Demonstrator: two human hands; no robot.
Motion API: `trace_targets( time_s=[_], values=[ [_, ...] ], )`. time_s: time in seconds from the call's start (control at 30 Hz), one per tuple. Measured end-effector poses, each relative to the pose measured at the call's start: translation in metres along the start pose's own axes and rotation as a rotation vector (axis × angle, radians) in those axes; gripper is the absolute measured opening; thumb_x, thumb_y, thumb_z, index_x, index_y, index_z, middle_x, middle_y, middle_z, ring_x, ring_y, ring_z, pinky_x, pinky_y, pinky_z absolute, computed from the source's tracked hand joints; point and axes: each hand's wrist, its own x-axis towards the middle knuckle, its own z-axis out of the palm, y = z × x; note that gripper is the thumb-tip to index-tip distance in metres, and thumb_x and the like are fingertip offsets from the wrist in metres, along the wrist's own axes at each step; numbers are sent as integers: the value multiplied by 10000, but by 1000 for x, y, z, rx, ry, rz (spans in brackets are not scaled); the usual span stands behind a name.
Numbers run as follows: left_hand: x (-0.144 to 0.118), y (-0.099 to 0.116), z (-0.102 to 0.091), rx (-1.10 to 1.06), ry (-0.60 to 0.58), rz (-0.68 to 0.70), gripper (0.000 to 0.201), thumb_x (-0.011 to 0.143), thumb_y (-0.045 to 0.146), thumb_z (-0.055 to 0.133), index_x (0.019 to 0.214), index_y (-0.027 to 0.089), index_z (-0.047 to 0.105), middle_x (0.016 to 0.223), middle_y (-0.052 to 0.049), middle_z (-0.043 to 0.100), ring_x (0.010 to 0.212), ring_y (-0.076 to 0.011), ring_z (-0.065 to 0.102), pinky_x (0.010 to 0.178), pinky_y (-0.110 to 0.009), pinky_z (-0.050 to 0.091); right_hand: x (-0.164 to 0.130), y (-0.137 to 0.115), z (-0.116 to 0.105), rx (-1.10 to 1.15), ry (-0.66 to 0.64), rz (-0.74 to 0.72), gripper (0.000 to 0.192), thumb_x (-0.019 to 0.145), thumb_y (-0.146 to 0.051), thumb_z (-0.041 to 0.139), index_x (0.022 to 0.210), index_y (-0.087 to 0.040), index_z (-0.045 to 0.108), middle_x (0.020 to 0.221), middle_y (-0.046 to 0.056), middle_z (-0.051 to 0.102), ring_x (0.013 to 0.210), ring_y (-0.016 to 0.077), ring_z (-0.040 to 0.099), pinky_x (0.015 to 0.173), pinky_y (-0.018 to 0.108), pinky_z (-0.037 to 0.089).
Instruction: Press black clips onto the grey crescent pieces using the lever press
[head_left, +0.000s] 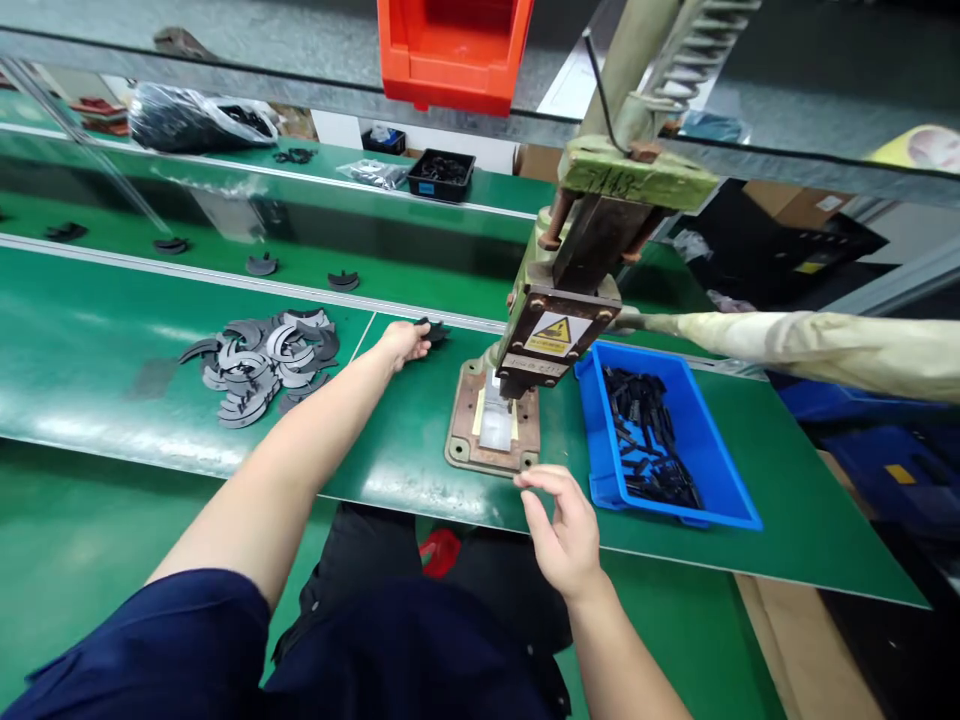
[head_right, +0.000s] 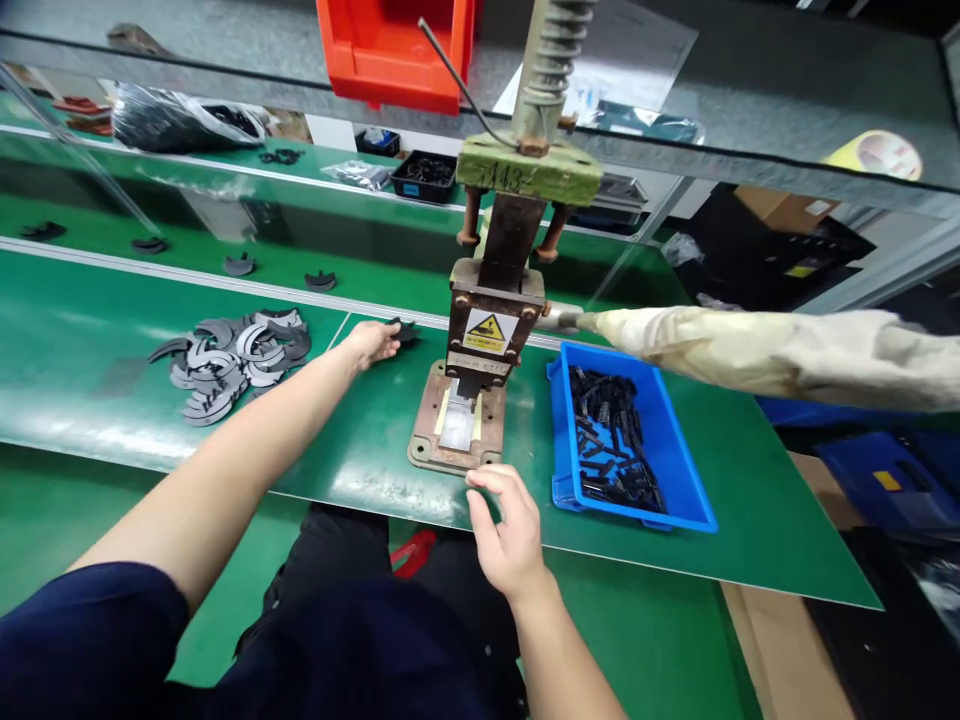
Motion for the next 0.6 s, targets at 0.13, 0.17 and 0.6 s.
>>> trace_targets(
  time_s=[0.13,0.17,0.6],
  values=[
    [42,23,19,-30,-23,67,192,1043,336,678,1058,145,677,906,-116,794,763,-184,787,730,-282,655,-6,-2,-15,-59,-5,1,280,941,-238,648,1202,-332,685,1069,51,756,1020,255,743,849,465,671],
    [46,21,20,-16,-24,68,189,1035,324,684,1051,137,677,921,-131,796,768,-202,791,745,-317,664,-7,0,-22,-83,2,9,269,940,-253,652,1193,-337,691,1066,49,757,1016,256,744,848,468,670],
    [-7,-49,-21,132,-147,237,178,957,247,791,956,135,652,891,-77,782,656,-121,726,661,-241,609,61,131,-184,-655,-317,558,664,630,-560,901,1165,-221,702,1177,138,757,1019,300,737,930,484,642]
  ],
)
